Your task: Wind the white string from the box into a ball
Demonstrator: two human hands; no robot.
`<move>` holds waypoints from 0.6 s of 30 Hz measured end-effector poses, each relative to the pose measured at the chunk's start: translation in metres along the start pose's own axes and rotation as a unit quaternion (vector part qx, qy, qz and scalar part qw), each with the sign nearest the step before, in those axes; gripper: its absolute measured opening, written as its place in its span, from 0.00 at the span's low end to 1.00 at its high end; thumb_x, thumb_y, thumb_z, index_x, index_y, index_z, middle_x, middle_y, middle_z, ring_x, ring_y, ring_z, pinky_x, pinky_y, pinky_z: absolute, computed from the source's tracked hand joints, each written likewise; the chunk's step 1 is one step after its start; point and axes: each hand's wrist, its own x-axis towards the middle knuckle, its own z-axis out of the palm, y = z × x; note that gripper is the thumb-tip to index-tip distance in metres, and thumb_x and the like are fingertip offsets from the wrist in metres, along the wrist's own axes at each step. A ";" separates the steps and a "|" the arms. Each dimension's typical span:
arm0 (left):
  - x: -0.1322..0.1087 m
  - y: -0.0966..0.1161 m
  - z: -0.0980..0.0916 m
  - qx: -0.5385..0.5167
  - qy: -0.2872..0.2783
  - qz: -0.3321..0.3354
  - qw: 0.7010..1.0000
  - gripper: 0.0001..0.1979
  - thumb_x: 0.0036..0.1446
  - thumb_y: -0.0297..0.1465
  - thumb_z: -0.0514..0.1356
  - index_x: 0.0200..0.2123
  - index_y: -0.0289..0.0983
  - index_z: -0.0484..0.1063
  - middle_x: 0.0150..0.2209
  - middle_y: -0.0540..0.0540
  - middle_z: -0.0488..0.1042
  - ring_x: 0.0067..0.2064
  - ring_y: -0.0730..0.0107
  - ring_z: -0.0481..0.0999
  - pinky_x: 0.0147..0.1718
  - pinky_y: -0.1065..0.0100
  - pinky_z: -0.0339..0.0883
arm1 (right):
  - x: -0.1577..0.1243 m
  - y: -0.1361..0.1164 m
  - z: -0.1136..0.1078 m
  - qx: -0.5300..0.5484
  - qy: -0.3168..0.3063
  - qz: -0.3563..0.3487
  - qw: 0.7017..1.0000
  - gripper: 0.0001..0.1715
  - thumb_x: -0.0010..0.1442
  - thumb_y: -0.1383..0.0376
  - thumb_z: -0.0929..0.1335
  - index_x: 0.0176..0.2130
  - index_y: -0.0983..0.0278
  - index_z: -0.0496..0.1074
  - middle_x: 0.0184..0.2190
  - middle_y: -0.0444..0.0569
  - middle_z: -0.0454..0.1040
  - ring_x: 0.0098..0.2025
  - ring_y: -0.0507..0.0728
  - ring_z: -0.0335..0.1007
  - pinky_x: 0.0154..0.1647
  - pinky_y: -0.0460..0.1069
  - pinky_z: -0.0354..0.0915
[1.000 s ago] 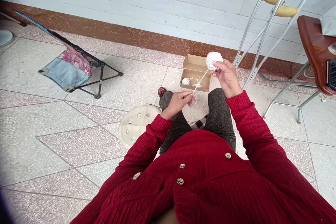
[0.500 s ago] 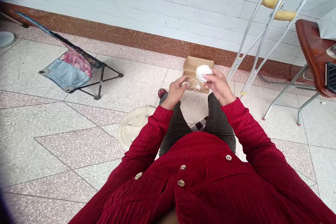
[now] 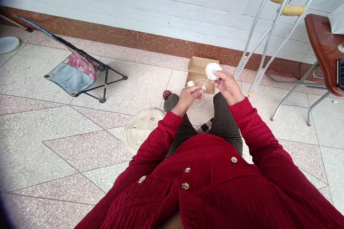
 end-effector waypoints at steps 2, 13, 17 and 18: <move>-0.001 0.002 -0.003 0.013 -0.024 -0.006 1.000 0.15 0.56 0.41 0.66 0.31 0.33 0.75 0.28 0.47 0.77 0.25 0.76 0.73 0.26 0.73 0.69 | 0.000 0.000 -0.001 0.011 0.004 0.002 1.000 0.14 0.44 0.65 0.75 0.34 0.62 0.74 0.31 0.42 0.77 0.26 0.48 0.67 0.22 0.42 0.66; -0.026 0.008 -0.008 0.076 -0.049 0.008 0.996 0.15 0.60 0.41 0.62 0.30 0.34 0.76 0.28 0.46 0.78 0.29 0.73 0.77 0.34 0.70 0.73 | 0.007 -0.009 -0.018 0.028 0.021 -0.013 0.999 0.13 0.44 0.66 0.75 0.34 0.62 0.73 0.33 0.43 0.76 0.27 0.47 0.69 0.22 0.41 0.67; -0.023 0.011 -0.006 0.091 -0.030 0.014 0.995 0.12 0.60 0.37 0.61 0.32 0.34 0.76 0.28 0.48 0.78 0.30 0.74 0.76 0.34 0.70 0.73 | 0.006 -0.011 -0.018 0.000 0.014 -0.030 0.999 0.13 0.46 0.64 0.75 0.34 0.61 0.72 0.34 0.43 0.77 0.28 0.49 0.69 0.21 0.42 0.67; -0.021 0.009 -0.007 0.083 -0.021 0.001 0.996 0.10 0.60 0.36 0.61 0.32 0.34 0.76 0.26 0.49 0.77 0.28 0.74 0.75 0.33 0.71 0.73 | 0.004 -0.012 -0.017 -0.006 0.014 -0.036 0.999 0.13 0.46 0.64 0.75 0.33 0.61 0.72 0.34 0.43 0.77 0.28 0.49 0.70 0.21 0.42 0.67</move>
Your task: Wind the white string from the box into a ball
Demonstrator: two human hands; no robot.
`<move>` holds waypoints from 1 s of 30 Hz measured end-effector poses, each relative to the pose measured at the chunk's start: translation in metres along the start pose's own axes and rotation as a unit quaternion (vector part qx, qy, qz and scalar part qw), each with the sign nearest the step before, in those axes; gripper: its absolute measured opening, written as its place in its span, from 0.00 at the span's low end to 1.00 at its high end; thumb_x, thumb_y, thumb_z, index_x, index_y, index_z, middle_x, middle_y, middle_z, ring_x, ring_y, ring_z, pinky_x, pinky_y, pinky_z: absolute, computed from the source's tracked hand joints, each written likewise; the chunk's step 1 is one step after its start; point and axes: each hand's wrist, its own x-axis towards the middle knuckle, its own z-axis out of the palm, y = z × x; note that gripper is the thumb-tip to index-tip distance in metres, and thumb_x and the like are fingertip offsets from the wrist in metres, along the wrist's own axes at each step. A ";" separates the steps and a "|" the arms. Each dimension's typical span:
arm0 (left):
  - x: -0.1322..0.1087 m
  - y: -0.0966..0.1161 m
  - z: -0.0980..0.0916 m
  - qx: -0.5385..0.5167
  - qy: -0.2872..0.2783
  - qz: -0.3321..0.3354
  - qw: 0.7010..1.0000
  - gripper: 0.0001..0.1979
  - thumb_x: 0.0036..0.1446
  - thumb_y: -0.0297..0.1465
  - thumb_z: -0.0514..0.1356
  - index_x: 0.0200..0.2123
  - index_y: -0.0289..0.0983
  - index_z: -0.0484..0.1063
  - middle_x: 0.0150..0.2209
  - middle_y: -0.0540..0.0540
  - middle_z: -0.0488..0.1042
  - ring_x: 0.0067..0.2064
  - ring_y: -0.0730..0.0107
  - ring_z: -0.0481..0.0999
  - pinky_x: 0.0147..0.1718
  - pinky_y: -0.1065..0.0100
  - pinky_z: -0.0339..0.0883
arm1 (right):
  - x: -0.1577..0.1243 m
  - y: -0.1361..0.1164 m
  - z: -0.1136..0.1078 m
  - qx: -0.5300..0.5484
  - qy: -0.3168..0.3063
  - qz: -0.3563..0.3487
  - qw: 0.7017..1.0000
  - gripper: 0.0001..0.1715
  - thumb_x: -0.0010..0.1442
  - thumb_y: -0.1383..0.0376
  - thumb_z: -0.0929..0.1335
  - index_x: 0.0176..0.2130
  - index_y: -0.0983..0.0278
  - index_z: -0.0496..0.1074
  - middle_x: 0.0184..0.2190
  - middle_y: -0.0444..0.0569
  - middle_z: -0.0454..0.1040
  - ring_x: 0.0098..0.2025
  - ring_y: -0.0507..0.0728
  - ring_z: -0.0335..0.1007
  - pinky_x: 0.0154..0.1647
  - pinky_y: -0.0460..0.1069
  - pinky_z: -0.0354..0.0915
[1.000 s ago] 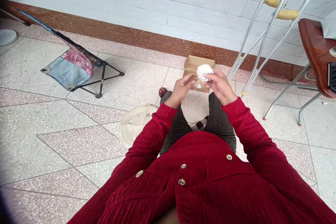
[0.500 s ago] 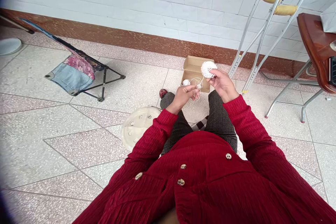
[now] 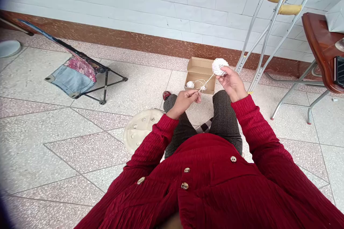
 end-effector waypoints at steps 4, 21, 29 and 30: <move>0.010 -0.011 -0.003 -0.051 0.034 -0.045 0.997 0.06 0.57 0.30 0.61 0.33 0.34 0.75 0.21 0.52 0.74 0.23 0.76 0.72 0.27 0.72 0.70 | -0.012 -0.001 0.008 -0.001 -0.003 -0.010 1.000 0.12 0.45 0.64 0.75 0.33 0.61 0.73 0.35 0.44 0.77 0.31 0.50 0.71 0.25 0.43 0.70; -0.011 0.017 0.001 -0.088 -0.067 -0.035 0.993 0.12 0.58 0.37 0.61 0.29 0.34 0.75 0.22 0.49 0.75 0.23 0.75 0.73 0.25 0.71 0.70 | 0.017 0.022 -0.005 -0.056 0.044 -0.005 0.997 0.17 0.41 0.65 0.79 0.31 0.62 0.71 0.25 0.41 0.76 0.20 0.47 0.68 0.17 0.42 0.63; -0.005 -0.008 -0.013 -0.036 -0.095 -0.067 0.993 0.13 0.58 0.38 0.60 0.29 0.34 0.75 0.23 0.48 0.76 0.24 0.74 0.74 0.25 0.73 0.69 | 0.009 0.008 -0.004 -0.045 0.039 -0.037 0.998 0.15 0.42 0.65 0.78 0.30 0.62 0.73 0.27 0.42 0.77 0.21 0.47 0.68 0.15 0.42 0.61; -0.005 -0.014 -0.017 -0.020 -0.098 -0.071 0.992 0.13 0.58 0.38 0.60 0.28 0.34 0.74 0.23 0.47 0.76 0.24 0.74 0.74 0.25 0.73 0.68 | 0.008 0.003 -0.006 -0.045 0.043 -0.056 0.996 0.15 0.42 0.66 0.78 0.31 0.62 0.73 0.27 0.41 0.77 0.21 0.47 0.68 0.16 0.42 0.62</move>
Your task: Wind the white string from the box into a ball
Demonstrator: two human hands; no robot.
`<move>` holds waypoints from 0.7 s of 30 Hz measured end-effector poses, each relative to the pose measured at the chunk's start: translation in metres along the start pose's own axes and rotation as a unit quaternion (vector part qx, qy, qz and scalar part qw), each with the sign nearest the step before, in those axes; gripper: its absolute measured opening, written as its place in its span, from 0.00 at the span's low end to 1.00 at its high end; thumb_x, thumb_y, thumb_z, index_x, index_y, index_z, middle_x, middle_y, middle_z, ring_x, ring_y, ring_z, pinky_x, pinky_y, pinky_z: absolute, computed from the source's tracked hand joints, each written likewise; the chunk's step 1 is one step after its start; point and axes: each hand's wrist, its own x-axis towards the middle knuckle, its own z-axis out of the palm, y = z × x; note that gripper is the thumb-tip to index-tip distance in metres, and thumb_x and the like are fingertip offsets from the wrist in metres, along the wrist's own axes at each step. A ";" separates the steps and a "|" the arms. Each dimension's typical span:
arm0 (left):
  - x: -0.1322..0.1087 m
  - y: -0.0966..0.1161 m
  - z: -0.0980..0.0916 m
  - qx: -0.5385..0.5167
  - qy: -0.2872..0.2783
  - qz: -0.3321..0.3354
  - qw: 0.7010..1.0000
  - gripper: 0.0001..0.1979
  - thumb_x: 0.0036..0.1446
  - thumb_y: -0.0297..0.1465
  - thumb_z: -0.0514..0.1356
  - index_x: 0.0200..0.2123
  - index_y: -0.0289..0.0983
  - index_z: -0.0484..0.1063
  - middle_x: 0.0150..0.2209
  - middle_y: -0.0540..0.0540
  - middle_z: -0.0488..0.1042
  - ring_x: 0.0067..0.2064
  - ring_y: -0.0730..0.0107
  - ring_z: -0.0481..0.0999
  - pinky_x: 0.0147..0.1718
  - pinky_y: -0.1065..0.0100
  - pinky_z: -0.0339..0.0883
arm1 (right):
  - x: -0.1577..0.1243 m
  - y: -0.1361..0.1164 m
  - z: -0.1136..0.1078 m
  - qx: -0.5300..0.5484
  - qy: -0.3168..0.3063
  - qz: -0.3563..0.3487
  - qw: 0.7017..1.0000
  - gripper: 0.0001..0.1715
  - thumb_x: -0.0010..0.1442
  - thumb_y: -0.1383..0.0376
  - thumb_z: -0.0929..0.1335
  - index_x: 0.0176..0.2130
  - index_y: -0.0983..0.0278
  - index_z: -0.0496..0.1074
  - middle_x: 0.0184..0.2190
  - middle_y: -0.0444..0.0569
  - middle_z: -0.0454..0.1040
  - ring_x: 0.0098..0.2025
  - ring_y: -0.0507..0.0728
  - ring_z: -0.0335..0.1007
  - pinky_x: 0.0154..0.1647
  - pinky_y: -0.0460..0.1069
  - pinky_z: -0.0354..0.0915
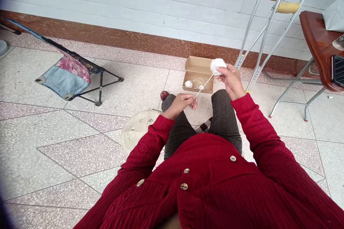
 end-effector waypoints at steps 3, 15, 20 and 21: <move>0.002 -0.016 -0.015 0.046 -0.010 -0.020 0.999 0.14 0.58 0.37 0.58 0.27 0.34 0.75 0.25 0.46 0.77 0.25 0.73 0.76 0.26 0.73 0.68 | -0.001 -0.011 -0.006 -0.004 0.012 -0.040 0.999 0.14 0.43 0.67 0.77 0.31 0.61 0.73 0.29 0.41 0.77 0.22 0.47 0.67 0.17 0.42 0.62; 0.045 0.016 -0.016 0.218 0.195 0.134 0.947 0.23 0.60 0.32 0.60 0.59 0.37 0.71 0.60 0.39 0.73 0.57 0.56 0.74 0.48 0.61 0.73 | -0.029 0.000 0.021 -0.002 -0.068 0.055 0.996 0.19 0.42 0.65 0.78 0.35 0.62 0.74 0.30 0.42 0.77 0.24 0.47 0.68 0.20 0.42 0.63; 0.056 0.026 0.016 0.020 0.086 0.132 0.987 0.19 0.58 0.43 0.65 0.42 0.33 0.79 0.41 0.41 0.80 0.40 0.65 0.79 0.38 0.66 0.73 | -0.028 -0.001 0.025 -0.018 -0.101 0.050 0.993 0.20 0.44 0.64 0.78 0.38 0.62 0.74 0.31 0.43 0.78 0.23 0.47 0.67 0.20 0.43 0.63; 0.054 0.025 0.020 0.000 0.069 0.119 0.990 0.19 0.57 0.45 0.65 0.37 0.32 0.79 0.36 0.42 0.80 0.37 0.67 0.78 0.37 0.67 0.73 | -0.026 -0.002 0.023 -0.023 -0.101 0.044 0.994 0.20 0.44 0.64 0.78 0.38 0.62 0.74 0.31 0.43 0.78 0.24 0.48 0.67 0.20 0.43 0.63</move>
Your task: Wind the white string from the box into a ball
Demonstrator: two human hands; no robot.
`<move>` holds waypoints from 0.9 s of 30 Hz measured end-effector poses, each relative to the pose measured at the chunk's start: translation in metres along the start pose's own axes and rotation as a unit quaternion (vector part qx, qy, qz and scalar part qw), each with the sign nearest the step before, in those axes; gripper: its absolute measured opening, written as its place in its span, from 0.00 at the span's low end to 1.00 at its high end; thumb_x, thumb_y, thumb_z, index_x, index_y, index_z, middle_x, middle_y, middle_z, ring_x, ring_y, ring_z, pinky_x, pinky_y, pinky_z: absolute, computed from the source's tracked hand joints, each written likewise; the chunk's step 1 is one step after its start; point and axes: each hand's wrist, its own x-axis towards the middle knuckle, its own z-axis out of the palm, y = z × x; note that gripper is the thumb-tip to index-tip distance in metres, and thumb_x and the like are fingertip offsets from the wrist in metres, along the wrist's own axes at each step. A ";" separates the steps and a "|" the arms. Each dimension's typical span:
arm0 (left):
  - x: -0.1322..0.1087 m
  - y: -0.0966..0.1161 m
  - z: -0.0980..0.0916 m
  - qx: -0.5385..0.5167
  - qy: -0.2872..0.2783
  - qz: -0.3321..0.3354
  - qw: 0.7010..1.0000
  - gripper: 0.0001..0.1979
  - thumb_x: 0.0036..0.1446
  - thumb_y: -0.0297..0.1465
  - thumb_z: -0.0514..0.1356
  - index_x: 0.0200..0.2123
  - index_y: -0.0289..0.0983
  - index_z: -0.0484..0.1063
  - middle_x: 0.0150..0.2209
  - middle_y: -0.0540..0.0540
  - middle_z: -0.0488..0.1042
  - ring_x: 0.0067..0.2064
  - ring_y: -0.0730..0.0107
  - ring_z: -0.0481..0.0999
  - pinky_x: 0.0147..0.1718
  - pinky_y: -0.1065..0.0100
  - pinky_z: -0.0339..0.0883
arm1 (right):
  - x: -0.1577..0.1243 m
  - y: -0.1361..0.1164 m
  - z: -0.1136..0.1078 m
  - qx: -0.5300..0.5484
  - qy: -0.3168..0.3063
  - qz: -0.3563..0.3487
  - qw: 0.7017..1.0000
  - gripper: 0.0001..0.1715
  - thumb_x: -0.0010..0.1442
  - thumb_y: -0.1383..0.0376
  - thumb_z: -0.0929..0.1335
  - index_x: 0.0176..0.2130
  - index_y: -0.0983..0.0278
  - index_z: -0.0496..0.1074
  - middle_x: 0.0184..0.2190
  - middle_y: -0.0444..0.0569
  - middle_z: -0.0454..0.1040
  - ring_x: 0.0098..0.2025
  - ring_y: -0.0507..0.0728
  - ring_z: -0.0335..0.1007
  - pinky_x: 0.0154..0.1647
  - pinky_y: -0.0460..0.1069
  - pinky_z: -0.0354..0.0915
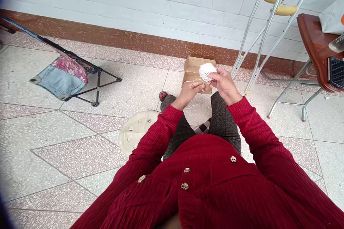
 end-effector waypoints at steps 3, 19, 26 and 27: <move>-0.015 -0.005 0.006 -0.061 -0.013 -0.034 0.997 0.20 0.56 0.46 0.66 0.30 0.32 0.77 0.28 0.46 0.77 0.30 0.72 0.76 0.33 0.69 0.72 | 0.007 -0.003 -0.012 -0.006 0.020 -0.019 1.000 0.19 0.45 0.63 0.78 0.37 0.62 0.73 0.32 0.43 0.77 0.24 0.47 0.68 0.20 0.43 0.63; -0.054 0.007 -0.003 -0.005 -0.034 -0.109 0.993 0.10 0.59 0.34 0.60 0.32 0.33 0.75 0.21 0.51 0.74 0.22 0.78 0.71 0.25 0.74 0.69 | 0.024 0.010 -0.030 0.023 0.094 -0.001 0.995 0.14 0.42 0.65 0.76 0.31 0.64 0.72 0.27 0.43 0.76 0.22 0.47 0.67 0.19 0.41 0.65; -0.059 0.022 -0.003 0.027 -0.116 -0.104 0.987 0.10 0.61 0.32 0.57 0.32 0.33 0.75 0.21 0.52 0.73 0.21 0.79 0.70 0.25 0.76 0.66 | 0.029 0.028 -0.028 -0.131 0.080 -0.075 0.985 0.20 0.38 0.64 0.77 0.32 0.62 0.69 0.24 0.41 0.73 0.19 0.48 0.63 0.16 0.44 0.58; -0.059 0.024 -0.005 0.043 -0.116 -0.106 0.987 0.10 0.61 0.31 0.57 0.31 0.33 0.74 0.21 0.52 0.73 0.21 0.79 0.70 0.25 0.76 0.66 | 0.029 0.031 -0.028 -0.154 0.072 -0.086 0.982 0.21 0.39 0.63 0.77 0.33 0.62 0.69 0.25 0.41 0.72 0.19 0.48 0.63 0.17 0.45 0.59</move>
